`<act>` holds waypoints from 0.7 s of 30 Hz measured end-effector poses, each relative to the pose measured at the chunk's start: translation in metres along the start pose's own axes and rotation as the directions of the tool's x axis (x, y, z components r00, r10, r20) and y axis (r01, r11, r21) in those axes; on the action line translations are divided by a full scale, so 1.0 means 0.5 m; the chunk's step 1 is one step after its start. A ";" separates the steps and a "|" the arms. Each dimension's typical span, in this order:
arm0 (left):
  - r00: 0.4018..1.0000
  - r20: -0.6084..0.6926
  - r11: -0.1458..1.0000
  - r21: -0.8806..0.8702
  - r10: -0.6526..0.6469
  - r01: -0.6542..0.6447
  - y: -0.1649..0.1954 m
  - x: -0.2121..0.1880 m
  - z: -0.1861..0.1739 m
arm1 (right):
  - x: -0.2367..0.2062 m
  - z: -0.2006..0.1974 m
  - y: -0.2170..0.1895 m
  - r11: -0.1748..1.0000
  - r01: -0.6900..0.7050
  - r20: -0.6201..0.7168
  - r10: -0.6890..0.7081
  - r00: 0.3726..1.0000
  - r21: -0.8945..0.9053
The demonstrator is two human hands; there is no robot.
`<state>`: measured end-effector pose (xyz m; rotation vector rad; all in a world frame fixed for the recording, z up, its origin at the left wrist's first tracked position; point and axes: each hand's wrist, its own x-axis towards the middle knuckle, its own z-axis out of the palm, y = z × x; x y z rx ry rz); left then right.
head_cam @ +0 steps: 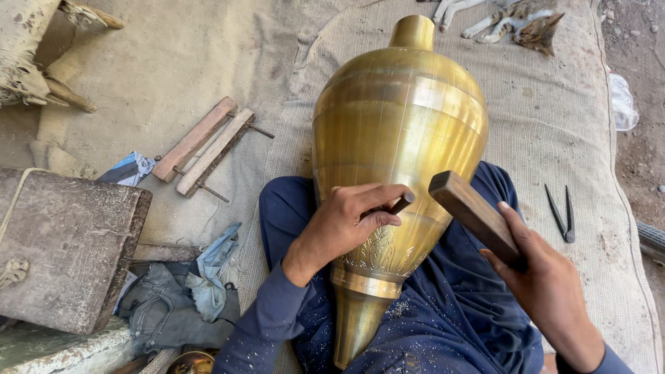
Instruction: The person sits on a floor mat and uses a chisel and hammer to engrave a decorative pattern onto a large brass vessel. They repeatedly tap the chisel with the hammer to create fine lines and details on the metal surface.
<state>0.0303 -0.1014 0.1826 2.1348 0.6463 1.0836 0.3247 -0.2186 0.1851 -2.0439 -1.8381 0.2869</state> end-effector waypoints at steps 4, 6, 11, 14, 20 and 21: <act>0.987 0.159 1.000 -0.017 -0.006 0.008 0.008 0.023 -0.019 | -0.045 0.035 0.020 0.867 0.118 -0.187 -0.030 0.982 0.484; 0.979 0.205 1.000 0.022 -0.002 -0.003 0.013 0.031 -0.022 | -0.064 0.040 0.025 0.790 0.088 -0.278 0.107 0.955 0.607; 0.960 0.279 0.996 0.084 -0.005 -0.020 0.024 0.046 -0.016 | -0.075 0.048 0.054 0.911 0.151 -0.293 -0.035 0.956 0.384; 0.953 0.302 0.993 0.112 0.003 -0.039 0.028 0.049 -0.017 | -0.066 0.066 0.074 0.880 0.142 -0.257 -0.024 0.966 0.452; 0.967 0.253 0.996 0.087 0.003 -0.026 0.020 0.043 -0.021 | -0.048 0.078 0.083 0.898 0.202 -0.305 -0.080 0.949 0.391; 0.969 0.246 0.998 0.066 -0.011 -0.005 0.019 0.041 -0.017 | -0.044 0.074 0.081 0.903 0.226 -0.307 -0.113 0.945 0.365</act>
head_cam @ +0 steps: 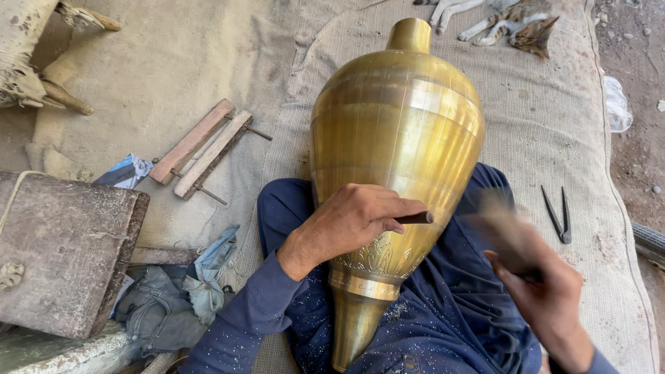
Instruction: The person sits on a floor mat and uses a chisel and hammer to engrave a decorative pattern onto a large brass vessel. They repeatedly tap the chisel with the hammer to create fine lines and details on the metal surface.
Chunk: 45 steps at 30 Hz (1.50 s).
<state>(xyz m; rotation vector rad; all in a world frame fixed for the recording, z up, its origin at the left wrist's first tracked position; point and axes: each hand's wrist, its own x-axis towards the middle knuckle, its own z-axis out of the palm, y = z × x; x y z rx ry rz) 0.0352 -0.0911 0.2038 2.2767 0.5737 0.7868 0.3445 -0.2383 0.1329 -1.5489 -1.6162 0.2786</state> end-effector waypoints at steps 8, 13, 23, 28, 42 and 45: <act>0.972 -0.233 1.000 0.002 -0.020 0.021 -0.001 -0.027 0.018 | 0.117 -0.063 -0.081 0.999 -0.016 0.184 0.007 0.983 0.046; 0.911 -0.354 0.976 -0.115 -0.213 0.184 0.002 -0.041 0.039 | 0.196 -0.088 -0.186 0.955 -0.137 0.408 0.239 0.881 -0.263; 0.727 -0.565 0.919 -0.285 -0.390 0.273 0.006 -0.066 0.100 | 0.247 -0.109 -0.253 0.834 0.337 0.438 -0.129 0.889 -0.438; 0.728 -0.579 0.921 -0.336 -0.366 0.196 -0.006 -0.071 0.095 | 0.240 -0.099 -0.222 0.371 0.479 0.599 0.363 0.714 -0.796; 0.995 -0.096 0.999 -0.044 -0.021 0.017 -0.002 -0.003 0.025 | 0.075 -0.013 -0.063 0.666 -0.073 0.322 0.451 0.833 -0.743; 0.995 -0.063 0.996 -0.045 -0.079 0.076 0.001 0.006 0.019 | 0.050 -0.013 -0.049 0.999 0.030 0.063 -0.029 0.998 -0.018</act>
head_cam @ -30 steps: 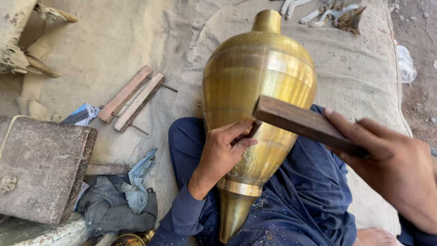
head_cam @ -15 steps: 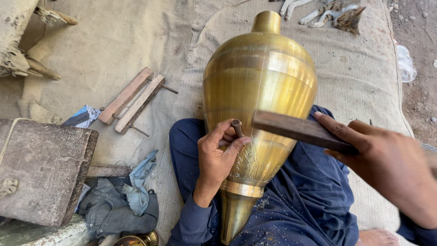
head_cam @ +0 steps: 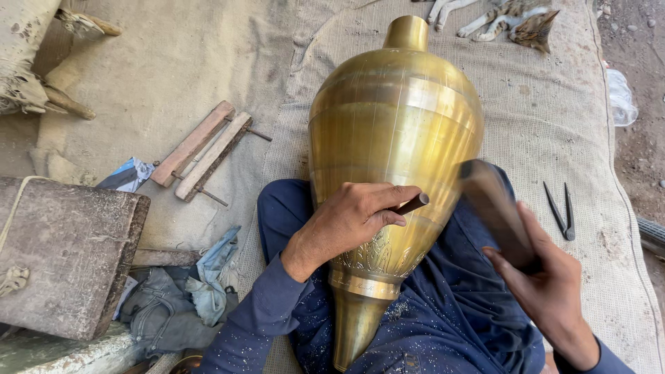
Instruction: The person sits on a floor mat and uses a chisel and hammer to engrave a decorative pattern onto a large brass vessel. They repeatedly tap the chisel with the hammer to create fine lines and details on the metal surface.
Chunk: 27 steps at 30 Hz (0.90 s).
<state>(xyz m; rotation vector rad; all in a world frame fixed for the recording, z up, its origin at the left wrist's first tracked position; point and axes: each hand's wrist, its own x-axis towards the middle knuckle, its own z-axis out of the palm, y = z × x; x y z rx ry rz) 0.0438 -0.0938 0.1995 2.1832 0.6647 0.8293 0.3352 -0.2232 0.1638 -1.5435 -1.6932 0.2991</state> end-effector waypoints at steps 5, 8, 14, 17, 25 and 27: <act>0.998 0.016 0.998 -0.001 -0.056 0.056 0.003 0.004 0.008 | -0.020 -0.024 0.018 0.992 -0.076 0.007 0.076 0.997 0.100; 0.999 -0.012 0.999 0.019 -0.043 0.043 0.005 0.000 0.010 | -0.013 -0.031 0.020 0.985 -0.152 -0.017 0.153 0.988 0.079; 0.998 -0.059 0.999 0.025 -0.026 0.028 0.010 -0.003 0.009 | 0.019 -0.040 0.010 0.983 -0.093 0.059 0.085 0.995 0.159; 0.996 -0.084 0.998 0.052 -0.025 0.029 0.014 -0.007 0.008 | 0.031 -0.053 0.002 0.989 -0.130 0.136 0.140 0.981 -0.076; 0.979 -0.185 0.995 0.029 -0.086 0.093 0.024 -0.020 0.011 | 0.082 -0.095 -0.067 0.995 -0.069 0.195 0.083 0.977 -0.078; 0.964 -0.244 0.995 0.002 -0.100 0.104 0.026 -0.027 0.020 | 0.095 -0.096 -0.096 0.983 -0.181 0.125 0.178 0.976 0.013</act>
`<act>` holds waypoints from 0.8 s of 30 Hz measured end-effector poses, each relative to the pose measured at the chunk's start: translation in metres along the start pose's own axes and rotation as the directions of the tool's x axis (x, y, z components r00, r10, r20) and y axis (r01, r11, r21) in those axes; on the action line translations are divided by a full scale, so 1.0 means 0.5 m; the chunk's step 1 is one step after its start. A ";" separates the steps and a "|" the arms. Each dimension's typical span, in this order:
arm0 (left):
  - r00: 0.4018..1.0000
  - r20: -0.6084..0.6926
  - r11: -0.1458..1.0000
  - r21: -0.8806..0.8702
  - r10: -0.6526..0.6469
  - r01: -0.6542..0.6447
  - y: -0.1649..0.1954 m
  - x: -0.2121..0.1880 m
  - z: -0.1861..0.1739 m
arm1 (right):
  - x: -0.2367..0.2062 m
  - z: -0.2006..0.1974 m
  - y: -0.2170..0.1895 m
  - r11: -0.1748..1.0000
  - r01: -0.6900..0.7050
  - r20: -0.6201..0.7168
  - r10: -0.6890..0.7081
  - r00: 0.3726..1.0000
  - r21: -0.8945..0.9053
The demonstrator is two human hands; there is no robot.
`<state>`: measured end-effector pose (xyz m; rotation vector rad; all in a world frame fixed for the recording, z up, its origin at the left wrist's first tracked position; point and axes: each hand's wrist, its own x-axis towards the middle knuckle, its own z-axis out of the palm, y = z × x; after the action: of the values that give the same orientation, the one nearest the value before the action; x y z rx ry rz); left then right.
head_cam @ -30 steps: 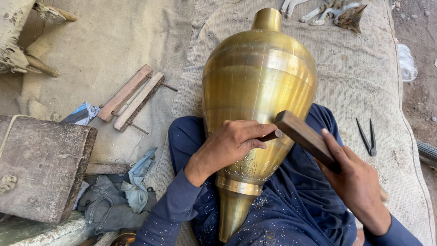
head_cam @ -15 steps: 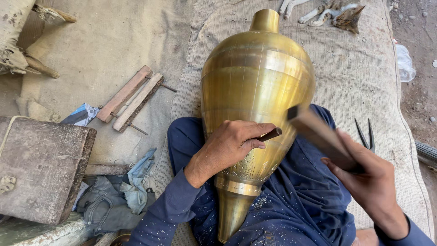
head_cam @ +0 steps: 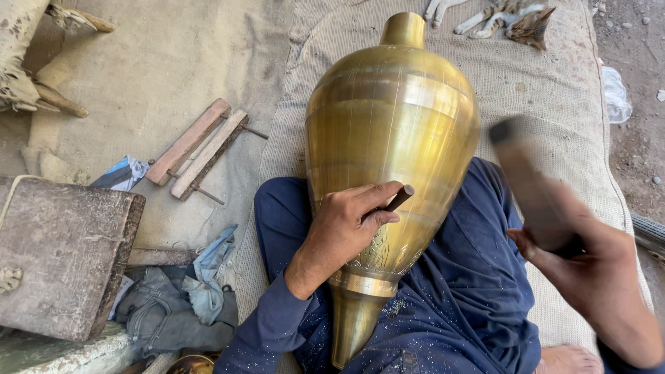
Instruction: The person sits on a floor mat and uses a chisel and hammer to engrave a decorative pattern onto a large brass vessel. They repeatedly tap the chisel with the hammer to create fine lines and details on the metal surface.
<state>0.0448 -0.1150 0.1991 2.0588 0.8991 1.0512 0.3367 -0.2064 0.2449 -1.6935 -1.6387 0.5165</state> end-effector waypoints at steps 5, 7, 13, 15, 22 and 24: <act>0.971 -0.206 0.991 -0.077 -0.120 0.106 -0.009 -0.026 0.018 | 0.023 -0.022 -0.046 0.647 0.092 0.215 0.115 0.970 -0.757; 0.918 -0.341 0.974 -0.168 -0.202 0.152 -0.009 -0.047 0.035 | 0.033 -0.016 -0.049 0.661 0.123 0.236 0.084 0.968 -0.740; 0.808 -0.514 0.935 -0.332 -0.289 0.123 -0.010 -0.088 0.107 | 0.068 0.012 -0.067 0.443 0.329 0.395 0.063 0.916 -0.834; 0.789 -0.547 0.941 -0.320 -0.278 0.109 -0.014 -0.091 0.117 | 0.080 0.013 -0.087 0.350 0.380 0.454 0.160 0.876 -0.856; 0.764 -0.589 0.956 -0.266 -0.263 0.125 -0.014 -0.080 0.122 | 0.087 -0.012 -0.167 0.472 0.576 0.462 -0.345 0.817 -0.668; 0.781 -0.560 0.951 -0.280 -0.275 0.134 -0.011 -0.079 0.118 | 0.085 -0.018 -0.183 0.205 0.641 0.571 -0.313 0.759 -0.739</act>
<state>0.0760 -0.1575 0.1510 1.4028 1.2109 1.6326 0.2848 -0.1723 0.3250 -1.5864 -2.9013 -0.7087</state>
